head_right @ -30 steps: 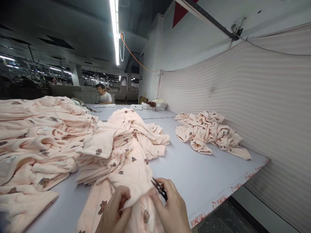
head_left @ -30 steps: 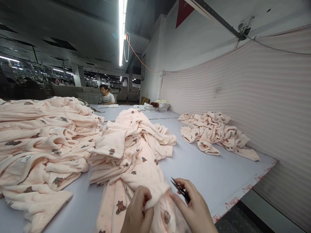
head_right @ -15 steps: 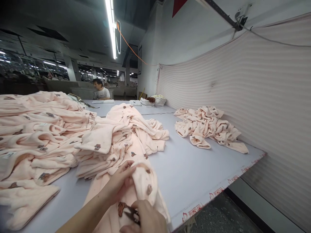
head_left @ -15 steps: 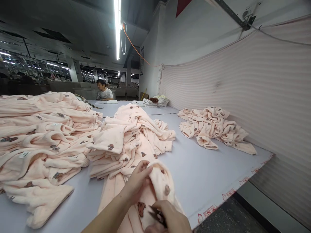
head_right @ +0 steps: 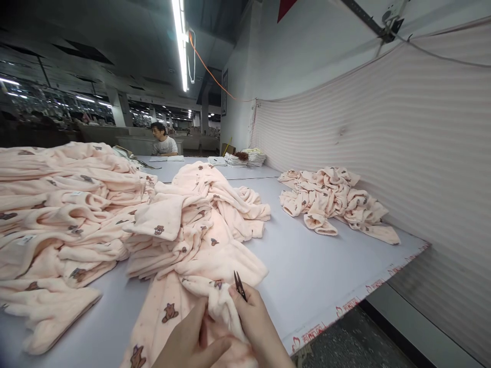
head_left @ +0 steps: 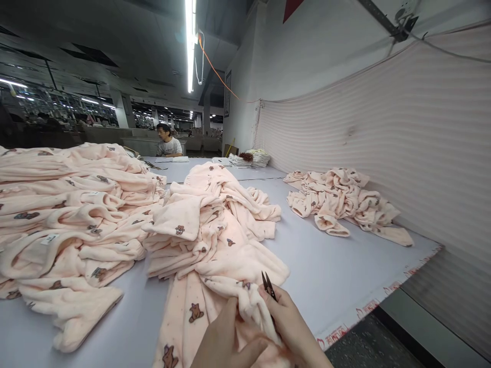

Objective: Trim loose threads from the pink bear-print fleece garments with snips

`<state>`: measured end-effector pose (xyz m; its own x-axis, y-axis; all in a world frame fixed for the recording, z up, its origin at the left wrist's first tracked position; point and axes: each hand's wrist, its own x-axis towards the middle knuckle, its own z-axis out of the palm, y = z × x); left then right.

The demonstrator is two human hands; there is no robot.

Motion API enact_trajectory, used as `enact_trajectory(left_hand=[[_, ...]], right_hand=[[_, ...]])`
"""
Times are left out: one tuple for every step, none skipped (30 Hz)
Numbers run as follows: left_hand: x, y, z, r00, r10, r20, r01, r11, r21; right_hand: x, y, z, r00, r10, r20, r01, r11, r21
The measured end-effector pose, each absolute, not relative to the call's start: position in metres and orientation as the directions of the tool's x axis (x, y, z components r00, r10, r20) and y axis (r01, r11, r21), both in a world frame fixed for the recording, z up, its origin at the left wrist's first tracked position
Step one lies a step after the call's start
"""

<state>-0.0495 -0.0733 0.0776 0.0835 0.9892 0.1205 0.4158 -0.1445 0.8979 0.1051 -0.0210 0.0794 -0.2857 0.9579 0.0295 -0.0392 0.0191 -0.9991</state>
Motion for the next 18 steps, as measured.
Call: enact_trajectory(left_hand=[[-0.045,-0.070,0.077,0.034,0.987,0.156,0.387,-0.157,0.909],[-0.042,-0.066,0.076,-0.005,0.983,0.182,0.344,-0.169,0.924],[-0.040,-0.063,0.075,-0.022,0.979,0.200,0.297,-0.185,0.937],[-0.040,-0.061,0.072,-0.017,0.976,0.215,0.252,-0.204,0.946],[-0.041,-0.061,0.068,-0.015,0.971,0.239,0.219,-0.230,0.948],[-0.043,-0.061,0.063,-0.033,0.961,0.275,0.207,-0.263,0.942],[-0.044,-0.063,0.058,-0.078,0.943,0.323,0.228,-0.298,0.927],[-0.045,-0.066,0.053,-0.136,0.913,0.384,0.283,-0.335,0.899],[-0.045,-0.068,0.049,-0.189,0.871,0.454,0.364,-0.368,0.856],[-0.045,-0.070,0.045,-0.221,0.821,0.526,0.451,-0.392,0.802],[-0.045,-0.071,0.044,-0.226,0.778,0.587,0.527,-0.409,0.745],[-0.045,-0.071,0.045,-0.208,0.750,0.628,0.579,-0.423,0.697],[-0.046,-0.070,0.047,-0.183,0.739,0.648,0.605,-0.435,0.667],[-0.047,-0.069,0.050,-0.164,0.739,0.654,0.613,-0.443,0.654],[-0.048,-0.067,0.053,-0.154,0.739,0.655,0.608,-0.452,0.653],[-0.049,-0.065,0.056,-0.146,0.735,0.662,0.594,-0.470,0.653],[-0.050,-0.064,0.058,-0.134,0.725,0.676,0.577,-0.498,0.647],[-0.051,-0.064,0.060,-0.117,0.713,0.692,0.558,-0.529,0.639]], right_hand=[[0.104,-0.022,0.082,-0.292,0.955,0.043,-0.059,0.027,-0.998],[0.105,-0.023,0.085,-0.284,0.956,0.068,-0.069,0.050,-0.996],[0.106,-0.024,0.089,-0.266,0.959,0.099,-0.062,0.086,-0.994],[0.109,-0.026,0.092,-0.242,0.961,0.132,-0.034,0.128,-0.991],[0.111,-0.028,0.095,-0.220,0.962,0.163,0.014,0.171,-0.985],[0.114,-0.030,0.097,-0.204,0.960,0.191,0.066,0.208,-0.976],[0.116,-0.032,0.099,-0.205,0.955,0.213,0.114,0.239,-0.964],[0.117,-0.034,0.100,-0.220,0.949,0.225,0.151,0.261,-0.953],[0.116,-0.035,0.100,-0.239,0.943,0.232,0.174,0.277,-0.945],[0.115,-0.037,0.100,-0.255,0.938,0.235,0.185,0.286,-0.940],[0.114,-0.038,0.099,-0.269,0.934,0.234,0.195,0.291,-0.937],[0.112,-0.038,0.098,-0.278,0.932,0.233,0.210,0.295,-0.932],[0.110,-0.039,0.098,-0.281,0.930,0.237,0.232,0.306,-0.923],[0.109,-0.039,0.097,-0.280,0.926,0.252,0.262,0.327,-0.908],[0.108,-0.040,0.097,-0.281,0.920,0.274,0.301,0.356,-0.885],[0.109,-0.041,0.097,-0.280,0.914,0.293,0.348,0.381,-0.856],[0.110,-0.042,0.098,-0.277,0.912,0.304,0.401,0.397,-0.826],[0.112,-0.044,0.099,-0.275,0.912,0.303,0.452,0.401,-0.797]])
